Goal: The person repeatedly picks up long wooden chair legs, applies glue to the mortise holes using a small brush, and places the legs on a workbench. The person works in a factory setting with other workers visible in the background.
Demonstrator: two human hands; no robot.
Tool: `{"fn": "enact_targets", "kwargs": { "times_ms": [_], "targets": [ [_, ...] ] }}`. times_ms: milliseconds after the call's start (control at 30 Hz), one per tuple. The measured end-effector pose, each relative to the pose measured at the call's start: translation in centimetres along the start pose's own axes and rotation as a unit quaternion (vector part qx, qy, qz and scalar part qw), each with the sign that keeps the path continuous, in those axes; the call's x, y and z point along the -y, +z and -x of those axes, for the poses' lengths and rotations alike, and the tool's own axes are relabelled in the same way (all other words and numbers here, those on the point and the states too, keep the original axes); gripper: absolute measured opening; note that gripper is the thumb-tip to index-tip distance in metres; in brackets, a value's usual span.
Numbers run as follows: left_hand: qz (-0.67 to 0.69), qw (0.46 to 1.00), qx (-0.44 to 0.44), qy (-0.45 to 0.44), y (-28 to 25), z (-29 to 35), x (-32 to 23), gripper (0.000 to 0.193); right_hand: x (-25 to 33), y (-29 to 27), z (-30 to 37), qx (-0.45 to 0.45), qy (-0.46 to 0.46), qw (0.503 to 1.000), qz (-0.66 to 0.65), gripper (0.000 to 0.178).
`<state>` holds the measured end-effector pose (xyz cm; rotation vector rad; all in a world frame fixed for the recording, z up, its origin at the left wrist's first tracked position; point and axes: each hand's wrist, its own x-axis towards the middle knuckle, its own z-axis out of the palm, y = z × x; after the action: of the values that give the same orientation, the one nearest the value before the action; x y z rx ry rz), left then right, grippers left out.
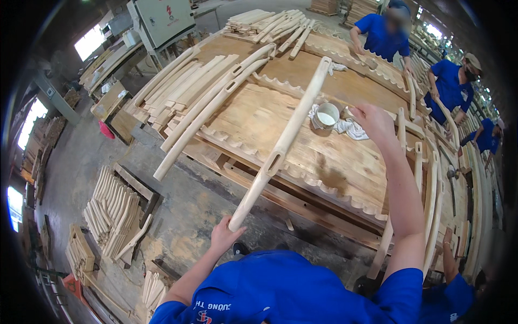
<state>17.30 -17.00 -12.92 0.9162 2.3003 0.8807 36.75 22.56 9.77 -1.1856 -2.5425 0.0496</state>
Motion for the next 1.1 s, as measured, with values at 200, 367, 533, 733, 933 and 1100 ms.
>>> {"fn": "enact_targets", "kwargs": {
  "times_ms": [200, 367, 533, 733, 933, 1100],
  "targets": [
    [0.038, 0.994, 0.084, -0.056, 1.0, 0.1, -0.9, 0.054, 0.6, 0.4, -2.8, 0.067, 0.008, 0.962, 0.264, 0.016],
    [0.155, 0.978, 0.136, -0.024, 1.2, -0.5, -2.4, 0.051, 4.2, 0.7, -5.0, 0.118, 0.002, 0.942, 0.314, 0.016],
    [0.194, 0.97, 0.148, -0.01, 3.2, -1.8, -2.3, 0.05, 5.1, 3.2, -6.9, 0.169, 0.051, 0.926, 0.334, 0.021],
    [0.255, 0.954, 0.155, -0.002, 5.0, -1.1, -3.0, 0.053, 0.9, 7.8, -5.4, 0.066, 0.141, 0.979, 0.128, 0.017],
    [0.323, 0.922, 0.215, -0.007, 4.2, -1.3, -3.5, 0.036, -3.3, 13.0, -0.6, 0.128, 0.298, 0.889, -0.323, 0.019],
    [0.367, 0.887, 0.278, -0.042, 3.8, -1.8, -3.4, 0.034, -2.1, 14.7, 2.4, 0.049, 0.304, 0.803, -0.511, 0.021]
  ]
}}
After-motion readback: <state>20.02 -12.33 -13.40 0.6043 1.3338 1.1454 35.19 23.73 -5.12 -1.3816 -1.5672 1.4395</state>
